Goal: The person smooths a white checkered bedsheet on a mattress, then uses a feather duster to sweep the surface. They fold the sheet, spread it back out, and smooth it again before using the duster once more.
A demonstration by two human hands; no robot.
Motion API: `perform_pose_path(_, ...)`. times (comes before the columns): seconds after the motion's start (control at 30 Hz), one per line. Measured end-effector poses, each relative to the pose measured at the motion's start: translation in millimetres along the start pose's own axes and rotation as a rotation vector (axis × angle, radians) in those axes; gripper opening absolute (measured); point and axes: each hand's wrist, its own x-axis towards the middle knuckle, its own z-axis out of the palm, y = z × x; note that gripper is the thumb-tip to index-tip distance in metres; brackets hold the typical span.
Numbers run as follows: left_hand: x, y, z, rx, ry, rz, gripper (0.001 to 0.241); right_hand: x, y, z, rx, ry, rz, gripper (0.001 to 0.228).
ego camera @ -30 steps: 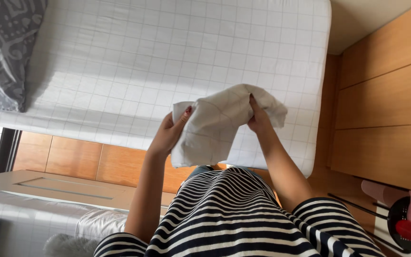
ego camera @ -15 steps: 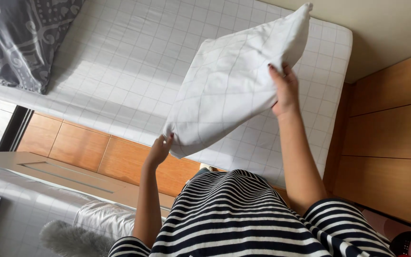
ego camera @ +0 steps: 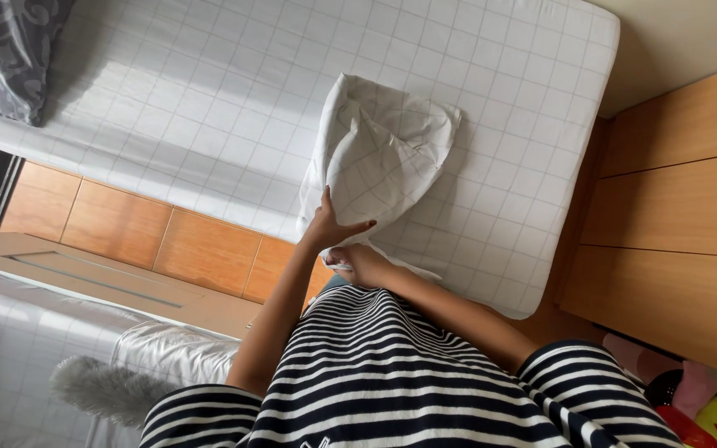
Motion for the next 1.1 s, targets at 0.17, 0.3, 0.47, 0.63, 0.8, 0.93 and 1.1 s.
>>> perform_pose_path(0.17,3,-10,27,0.251,-0.004,-0.196,0.137,-4,30,25,0.157,0.048,-0.178,0.033)
perform_pose_path(0.3,29,-114,61,-0.066,0.297,-0.046,0.103,-19,19,11,0.302,0.016,0.048,0.032)
perform_pose_path(0.47,-8,-90,-8,-0.254,0.184,-0.171,0.048,-10,86,20,0.499,0.306,0.113,0.042)
perform_pose_path(0.63,-50,-47,-62,-0.371,0.082,-0.182,0.055,3,113,7,0.336,0.603,0.261,0.068)
perform_pose_path(0.8,-86,-1,-99,-0.134,0.001,-0.023,0.066,21,80,-30,-0.231,0.792,0.114,0.108)
perform_pose_path(0.93,-97,-9,-103,-0.195,-0.007,-0.019,0.076,43,102,-41,-0.376,0.595,0.147,0.084)
perform_pose_path(1.1,-109,-4,-105,-0.205,0.148,-0.150,0.101,54,148,-40,-0.253,0.581,0.048,0.016)
